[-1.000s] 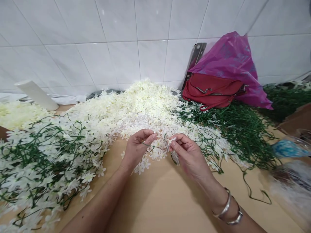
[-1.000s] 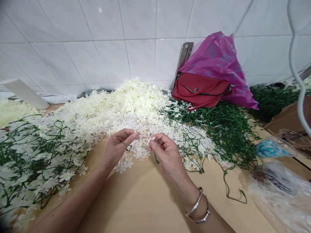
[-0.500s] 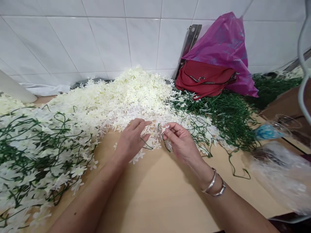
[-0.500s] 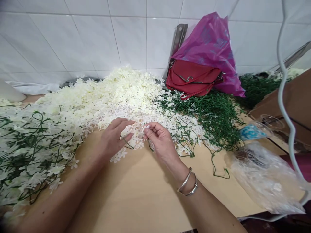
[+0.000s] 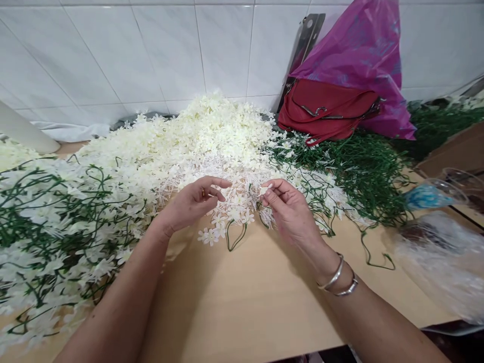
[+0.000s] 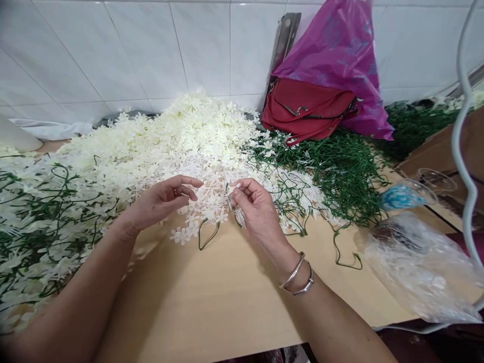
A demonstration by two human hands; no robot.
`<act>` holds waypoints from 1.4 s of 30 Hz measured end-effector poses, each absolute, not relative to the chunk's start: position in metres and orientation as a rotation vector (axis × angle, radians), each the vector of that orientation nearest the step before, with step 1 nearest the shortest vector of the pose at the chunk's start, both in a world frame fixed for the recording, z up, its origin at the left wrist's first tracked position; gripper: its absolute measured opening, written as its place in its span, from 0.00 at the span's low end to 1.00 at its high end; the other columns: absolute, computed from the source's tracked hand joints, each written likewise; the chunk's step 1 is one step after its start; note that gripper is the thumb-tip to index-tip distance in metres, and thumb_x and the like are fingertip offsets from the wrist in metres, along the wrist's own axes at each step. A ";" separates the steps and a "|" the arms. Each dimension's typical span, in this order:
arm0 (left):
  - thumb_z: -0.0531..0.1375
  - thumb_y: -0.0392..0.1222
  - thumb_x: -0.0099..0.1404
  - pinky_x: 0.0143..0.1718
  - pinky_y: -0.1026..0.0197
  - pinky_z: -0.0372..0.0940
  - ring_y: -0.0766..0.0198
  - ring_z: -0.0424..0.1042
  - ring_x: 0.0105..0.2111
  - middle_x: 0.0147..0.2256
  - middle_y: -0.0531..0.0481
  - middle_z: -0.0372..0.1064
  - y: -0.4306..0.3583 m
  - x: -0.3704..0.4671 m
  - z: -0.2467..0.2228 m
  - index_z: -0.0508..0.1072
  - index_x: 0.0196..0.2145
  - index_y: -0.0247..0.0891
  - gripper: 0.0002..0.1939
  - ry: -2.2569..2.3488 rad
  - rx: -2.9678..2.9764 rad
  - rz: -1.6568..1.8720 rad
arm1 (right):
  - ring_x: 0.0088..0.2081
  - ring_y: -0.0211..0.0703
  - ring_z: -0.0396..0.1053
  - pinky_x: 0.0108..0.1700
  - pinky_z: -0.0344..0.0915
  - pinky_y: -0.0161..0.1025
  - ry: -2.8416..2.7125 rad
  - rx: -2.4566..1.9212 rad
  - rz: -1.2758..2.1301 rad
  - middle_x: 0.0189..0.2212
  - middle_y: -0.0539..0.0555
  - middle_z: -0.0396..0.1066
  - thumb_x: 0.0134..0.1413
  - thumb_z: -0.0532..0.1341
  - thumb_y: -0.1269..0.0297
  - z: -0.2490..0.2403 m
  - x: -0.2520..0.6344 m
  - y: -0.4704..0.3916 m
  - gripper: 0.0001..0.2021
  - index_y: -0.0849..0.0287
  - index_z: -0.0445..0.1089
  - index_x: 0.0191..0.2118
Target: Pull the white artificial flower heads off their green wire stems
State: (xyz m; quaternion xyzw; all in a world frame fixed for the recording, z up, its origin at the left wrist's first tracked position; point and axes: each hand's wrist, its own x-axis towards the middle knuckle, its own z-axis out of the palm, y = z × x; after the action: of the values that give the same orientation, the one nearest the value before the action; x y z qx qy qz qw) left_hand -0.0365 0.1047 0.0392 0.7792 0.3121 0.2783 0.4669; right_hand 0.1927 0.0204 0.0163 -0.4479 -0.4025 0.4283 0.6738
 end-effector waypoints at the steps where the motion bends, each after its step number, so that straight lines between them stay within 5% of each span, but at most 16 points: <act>1: 0.62 0.42 0.67 0.30 0.64 0.67 0.64 0.73 0.32 0.41 0.43 0.78 0.104 -0.033 0.038 0.77 0.53 0.39 0.18 0.780 1.922 0.738 | 0.28 0.37 0.65 0.34 0.63 0.36 -0.913 -1.016 0.958 0.27 0.46 0.68 0.49 0.74 0.59 0.015 0.193 0.021 0.10 0.53 0.75 0.35; 7: 0.62 0.41 0.67 0.35 0.63 0.68 0.66 0.73 0.32 0.38 0.47 0.78 0.093 -0.013 0.035 0.80 0.42 0.39 0.09 0.755 2.165 0.777 | 0.28 0.36 0.65 0.34 0.63 0.35 -0.974 -1.030 0.936 0.26 0.45 0.69 0.52 0.72 0.60 0.016 0.195 0.020 0.09 0.54 0.75 0.36; 17: 0.70 0.46 0.62 0.37 0.61 0.72 0.63 0.78 0.32 0.34 0.50 0.80 0.079 0.001 0.042 0.79 0.46 0.39 0.16 0.701 1.960 0.788 | 0.26 0.37 0.69 0.31 0.66 0.35 -1.078 -1.129 0.944 0.23 0.47 0.73 0.52 0.73 0.57 0.014 0.177 0.013 0.11 0.56 0.72 0.31; 29: 0.65 0.39 0.65 0.38 0.63 0.70 0.63 0.77 0.33 0.33 0.50 0.81 0.080 0.002 0.035 0.82 0.36 0.40 0.05 0.784 2.042 1.016 | 0.31 0.42 0.77 0.38 0.73 0.39 -1.045 -1.146 0.981 0.28 0.52 0.80 0.52 0.74 0.57 0.019 0.172 0.009 0.10 0.56 0.76 0.33; 42: 0.67 0.42 0.65 0.39 0.65 0.66 0.67 0.71 0.33 0.34 0.53 0.74 0.093 -0.007 0.027 0.77 0.36 0.38 0.05 0.803 1.668 1.196 | 0.33 0.41 0.69 0.38 0.65 0.39 -1.427 -1.301 0.671 0.30 0.50 0.72 0.62 0.66 0.64 0.015 0.167 0.003 0.06 0.56 0.72 0.33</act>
State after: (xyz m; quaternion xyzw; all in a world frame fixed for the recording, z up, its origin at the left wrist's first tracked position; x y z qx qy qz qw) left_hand -0.0065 0.0931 0.0268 0.6751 0.3250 0.4842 0.4519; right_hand 0.1674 0.0025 0.0149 -0.5429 -0.5957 0.2802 0.5214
